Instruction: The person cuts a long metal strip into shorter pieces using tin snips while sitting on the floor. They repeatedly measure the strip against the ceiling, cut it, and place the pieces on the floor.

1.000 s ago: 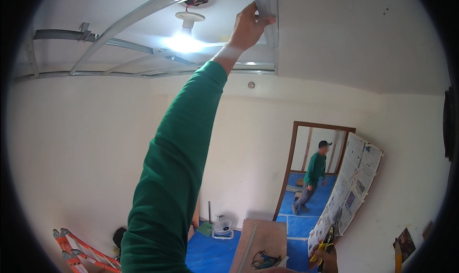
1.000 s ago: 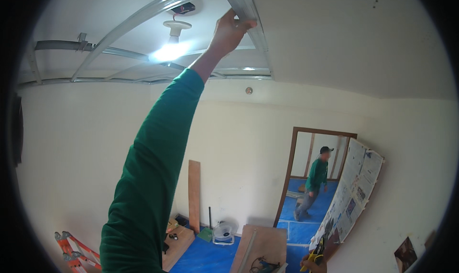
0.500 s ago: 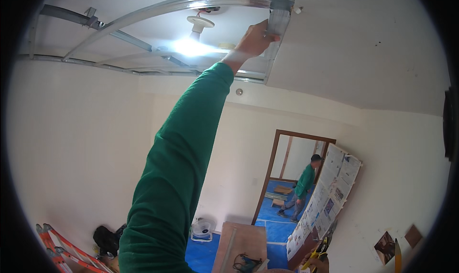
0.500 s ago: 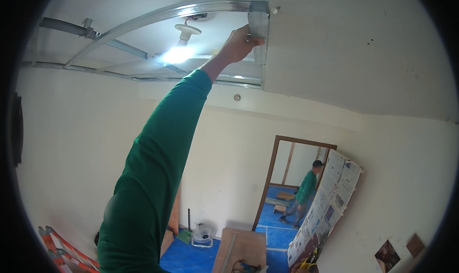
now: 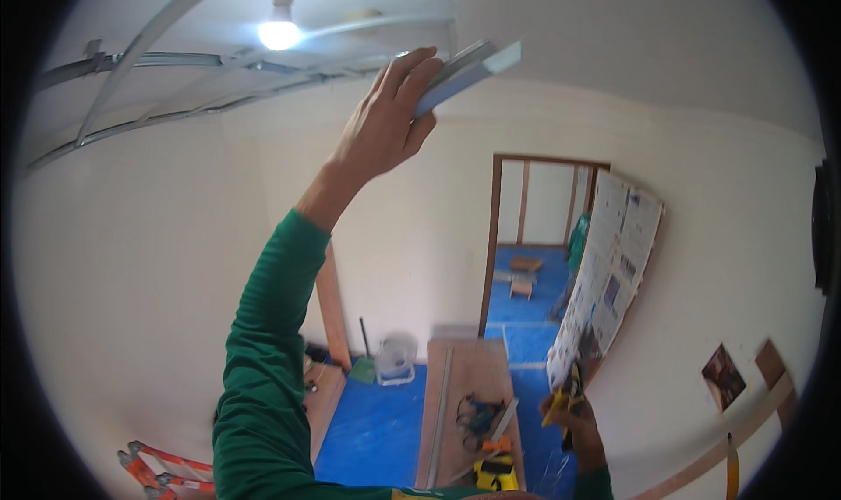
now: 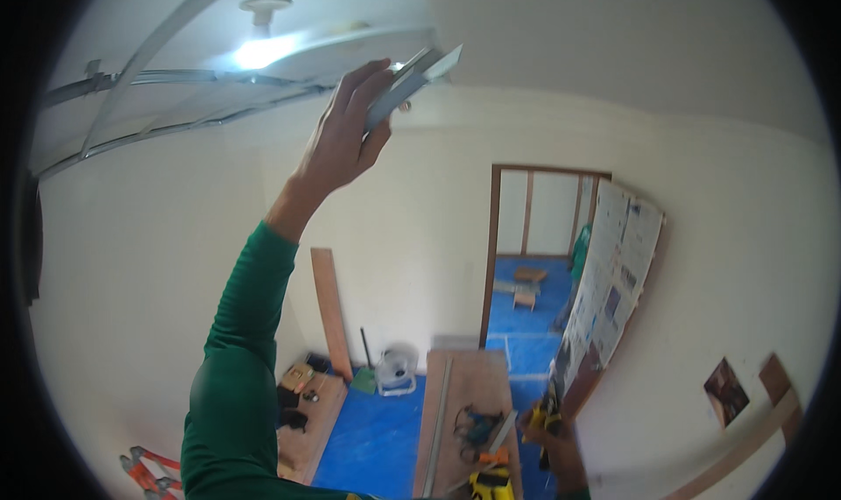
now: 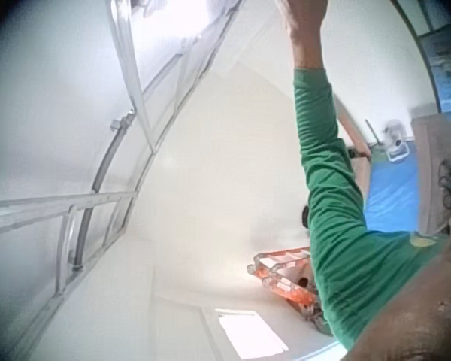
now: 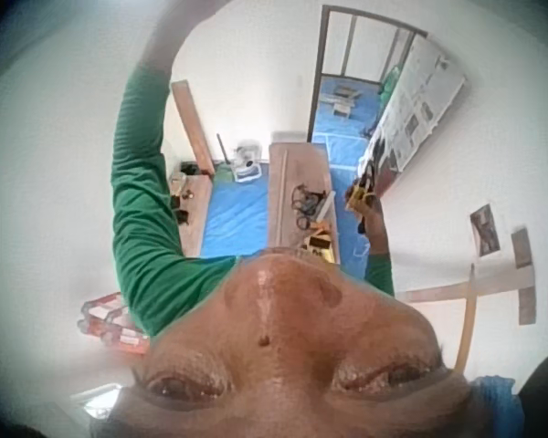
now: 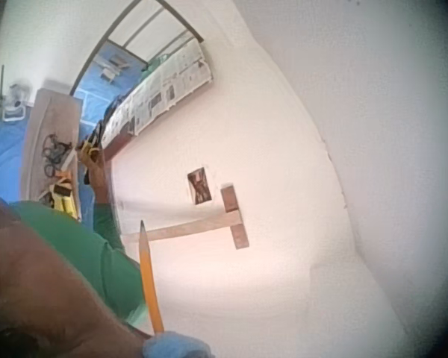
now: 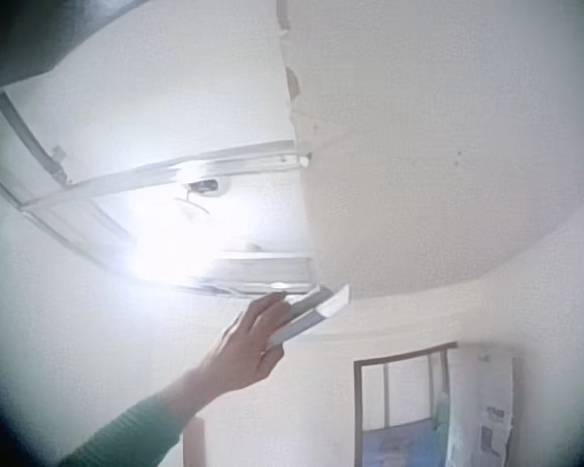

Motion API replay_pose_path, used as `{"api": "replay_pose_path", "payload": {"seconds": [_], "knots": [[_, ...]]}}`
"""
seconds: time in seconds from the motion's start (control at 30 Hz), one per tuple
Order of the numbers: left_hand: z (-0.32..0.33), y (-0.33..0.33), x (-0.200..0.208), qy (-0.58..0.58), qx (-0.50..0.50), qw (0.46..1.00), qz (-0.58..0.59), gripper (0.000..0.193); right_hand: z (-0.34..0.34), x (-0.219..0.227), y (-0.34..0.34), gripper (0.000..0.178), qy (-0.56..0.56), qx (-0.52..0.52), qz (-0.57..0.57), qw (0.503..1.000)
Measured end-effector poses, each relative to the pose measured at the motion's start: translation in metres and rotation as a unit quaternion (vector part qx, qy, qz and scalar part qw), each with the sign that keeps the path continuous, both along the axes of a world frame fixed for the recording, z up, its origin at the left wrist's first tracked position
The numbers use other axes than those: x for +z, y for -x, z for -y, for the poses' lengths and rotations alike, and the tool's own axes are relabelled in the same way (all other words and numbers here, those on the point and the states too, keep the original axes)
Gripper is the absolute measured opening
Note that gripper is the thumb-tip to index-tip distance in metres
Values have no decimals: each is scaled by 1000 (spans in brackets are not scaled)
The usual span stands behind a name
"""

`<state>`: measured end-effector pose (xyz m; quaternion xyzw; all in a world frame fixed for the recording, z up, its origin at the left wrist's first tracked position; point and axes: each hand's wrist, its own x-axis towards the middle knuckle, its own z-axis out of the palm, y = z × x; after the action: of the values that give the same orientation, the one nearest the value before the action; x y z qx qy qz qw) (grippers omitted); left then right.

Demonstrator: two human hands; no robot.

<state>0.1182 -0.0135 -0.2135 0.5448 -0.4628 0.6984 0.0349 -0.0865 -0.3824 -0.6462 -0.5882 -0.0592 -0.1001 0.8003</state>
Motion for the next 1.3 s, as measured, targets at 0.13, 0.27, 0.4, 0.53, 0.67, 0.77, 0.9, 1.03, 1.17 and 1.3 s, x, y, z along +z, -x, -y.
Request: {"api": "replay_pose_path", "payload": {"seconds": [0.13,0.27,0.4,0.53,0.67,0.77,0.9,1.03,1.17,1.3], "knots": [[2,11,-100,-10,27,960,-277,77,-26,13,-30,63,26,76,24,996],[-4,14,-189,58,-23,912,-406,78,-66,25,-55,63,23,167,14,986],[-31,23,-256,158,-167,686,-691,81,-96,29,-64,64,66,198,22,978],[-49,41,-321,259,-248,660,-661,68,-102,25,-69,68,86,232,-3,969],[-61,52,-378,340,-331,600,-643,62,-114,19,-69,70,59,365,-57,927],[-55,64,-405,337,-406,636,-563,53,-135,16,-55,68,92,472,-52,875],[-43,86,-414,371,-491,620,-487,53,-170,20,-32,74,140,579,-44,802],[-47,96,-397,349,-458,701,-420,55,-198,37,-23,73,165,622,30,765],[-70,106,-378,329,-376,785,-365,58,-212,57,-20,71,152,635,45,756],[-89,116,-370,313,-378,791,-365,57,-223,65,-20,70,128,648,22,750]]}}
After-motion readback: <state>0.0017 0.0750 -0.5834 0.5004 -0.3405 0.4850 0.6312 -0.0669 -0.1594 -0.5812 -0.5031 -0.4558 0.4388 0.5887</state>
